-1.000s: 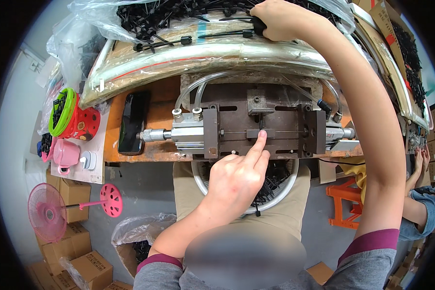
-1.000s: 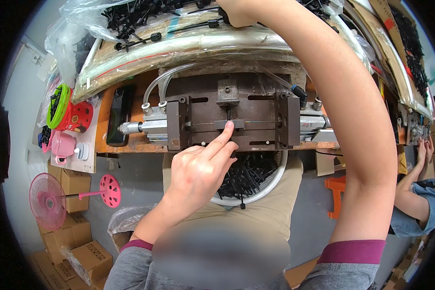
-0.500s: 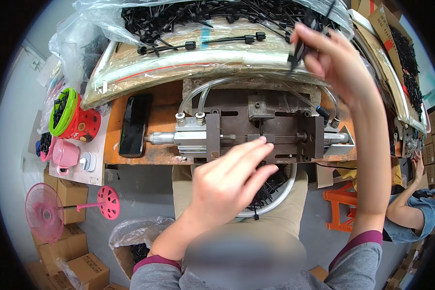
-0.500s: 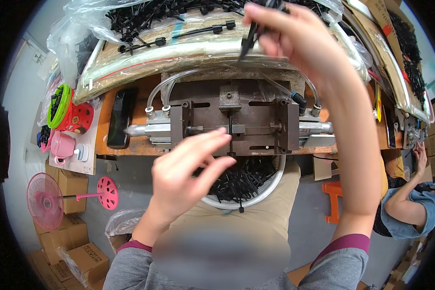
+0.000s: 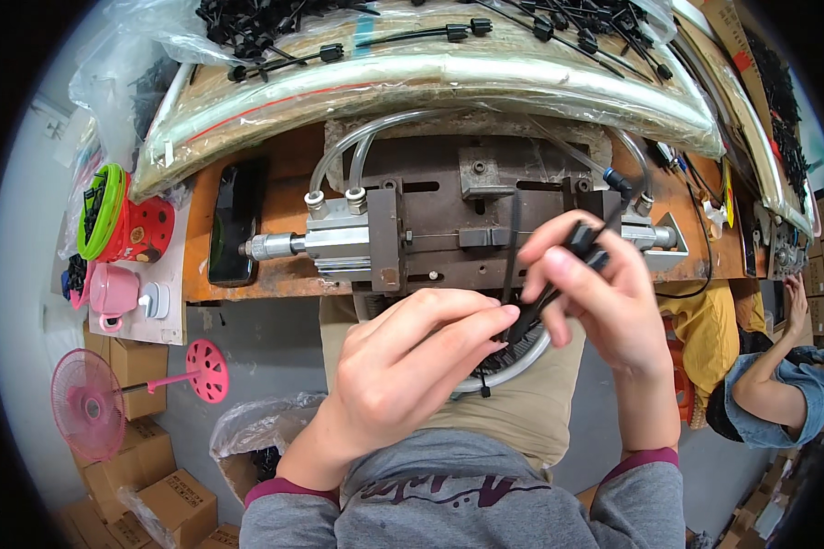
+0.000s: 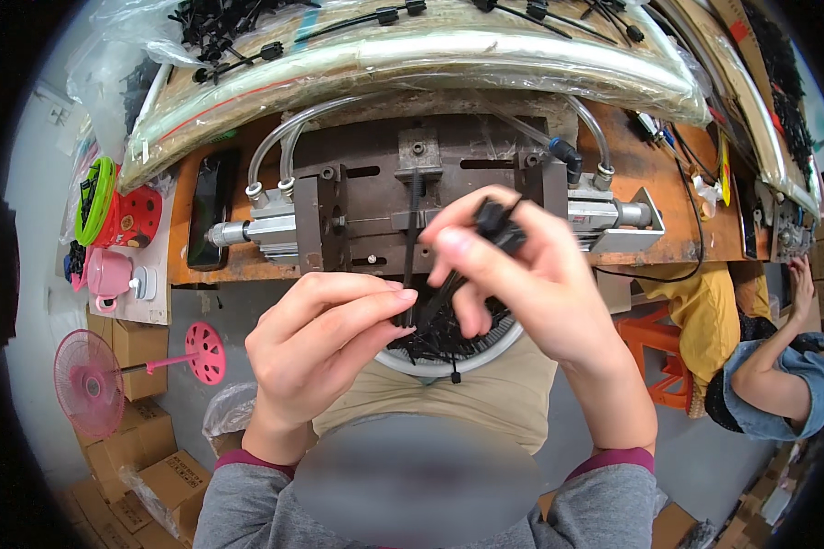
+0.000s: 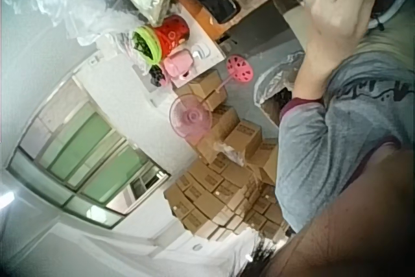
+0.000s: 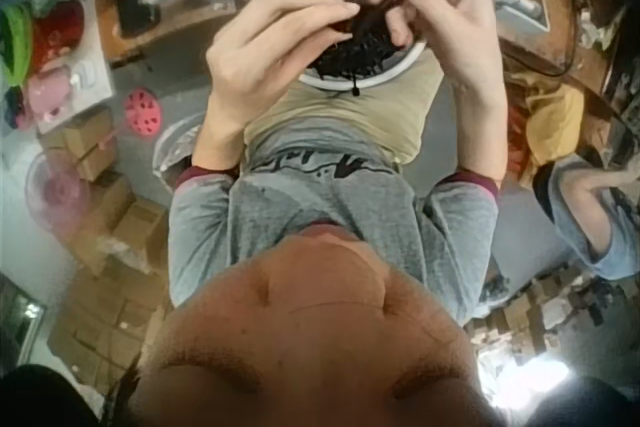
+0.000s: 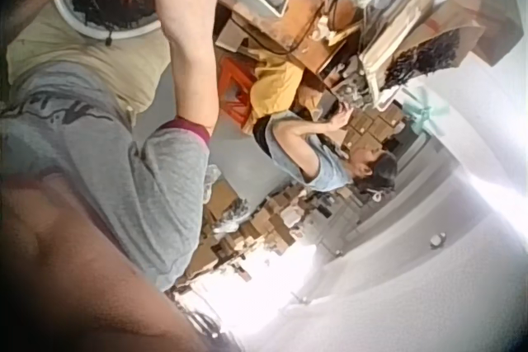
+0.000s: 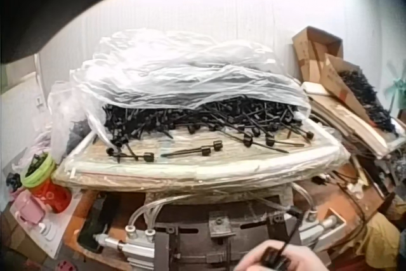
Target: The recorder is assembling small black cable connectors by placing components into a pneumatic press machine.
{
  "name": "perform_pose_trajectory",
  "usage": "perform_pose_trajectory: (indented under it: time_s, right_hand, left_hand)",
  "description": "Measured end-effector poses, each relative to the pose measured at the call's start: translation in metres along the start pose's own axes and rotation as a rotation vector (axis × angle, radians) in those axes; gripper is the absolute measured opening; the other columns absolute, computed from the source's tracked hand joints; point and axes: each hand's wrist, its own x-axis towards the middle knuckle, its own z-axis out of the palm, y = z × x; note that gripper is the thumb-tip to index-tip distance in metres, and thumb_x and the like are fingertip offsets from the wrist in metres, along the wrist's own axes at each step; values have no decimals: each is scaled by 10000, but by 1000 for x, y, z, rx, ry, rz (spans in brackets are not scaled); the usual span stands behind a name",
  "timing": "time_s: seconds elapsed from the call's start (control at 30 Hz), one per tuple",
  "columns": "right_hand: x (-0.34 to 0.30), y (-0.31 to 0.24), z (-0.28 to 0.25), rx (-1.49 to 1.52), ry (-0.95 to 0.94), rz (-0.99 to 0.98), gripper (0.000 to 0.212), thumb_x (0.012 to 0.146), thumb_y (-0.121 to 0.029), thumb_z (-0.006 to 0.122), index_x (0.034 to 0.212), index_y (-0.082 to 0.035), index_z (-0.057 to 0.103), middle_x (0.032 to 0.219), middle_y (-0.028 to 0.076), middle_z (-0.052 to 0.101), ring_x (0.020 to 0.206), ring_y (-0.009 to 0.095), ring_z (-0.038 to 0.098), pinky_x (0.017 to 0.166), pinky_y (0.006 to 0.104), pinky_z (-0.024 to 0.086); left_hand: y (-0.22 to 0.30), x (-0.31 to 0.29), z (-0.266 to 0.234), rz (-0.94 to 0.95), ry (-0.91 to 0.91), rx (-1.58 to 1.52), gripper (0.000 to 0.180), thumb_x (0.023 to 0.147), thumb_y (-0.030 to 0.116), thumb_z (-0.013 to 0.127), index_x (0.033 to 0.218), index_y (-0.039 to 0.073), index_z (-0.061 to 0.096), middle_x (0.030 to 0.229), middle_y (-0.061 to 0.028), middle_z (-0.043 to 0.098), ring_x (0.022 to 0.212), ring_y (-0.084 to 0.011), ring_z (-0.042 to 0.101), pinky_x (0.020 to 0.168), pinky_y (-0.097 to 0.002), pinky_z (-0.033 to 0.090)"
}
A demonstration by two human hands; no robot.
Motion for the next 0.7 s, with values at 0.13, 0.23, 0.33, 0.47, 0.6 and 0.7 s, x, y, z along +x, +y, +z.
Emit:
perform_pose_trajectory:
  time_s: [0.13,0.23,0.33,0.47,0.6,0.7]
  right_hand:
    - [-13,10,-12,14,234,-276,148,963,-115,624,1002,24,594,905,146,679,606,130,618,536,244,496]
    - [-22,15,-11,-106,301,-398,144,951,-39,609,1048,67,611,1029,196,664,743,166,668,636,267,542]
    - [-28,22,-8,-240,387,-537,136,956,-22,593,1051,76,606,1083,213,647,791,185,682,682,281,560]
    - [-32,35,-9,-463,425,-718,121,941,33,588,1054,69,612,1123,228,632,828,204,695,734,298,572]
    - [-31,42,-8,-947,541,-855,197,827,77,720,1008,28,663,1057,194,701,905,243,704,791,308,572]
    - [-28,49,-5,-1104,541,-1002,278,801,96,733,1065,34,676,1085,192,695,946,268,708,805,332,587]
  left_hand:
    - [-7,-4,13,-12,-24,188,307,685,-18,788,983,-1,716,1124,-131,691,884,-244,687,731,-319,568]
    - [-16,-8,30,44,-76,339,280,706,22,780,972,-4,697,1196,-137,675,864,-233,684,721,-316,561]
    - [-18,-5,35,76,-112,450,254,732,65,767,969,2,698,1239,-125,670,782,-197,683,676,-296,546]
    - [-19,-1,33,41,-158,492,268,728,72,772,982,16,708,1229,-122,679,705,-184,677,641,-284,535]
    - [-20,-3,32,11,-160,469,284,722,76,777,995,26,714,1225,-121,682,659,-184,669,617,-279,529]
    - [-19,-1,30,-7,-184,474,291,737,100,783,1011,30,715,1193,-116,695,667,-178,678,614,-274,534]
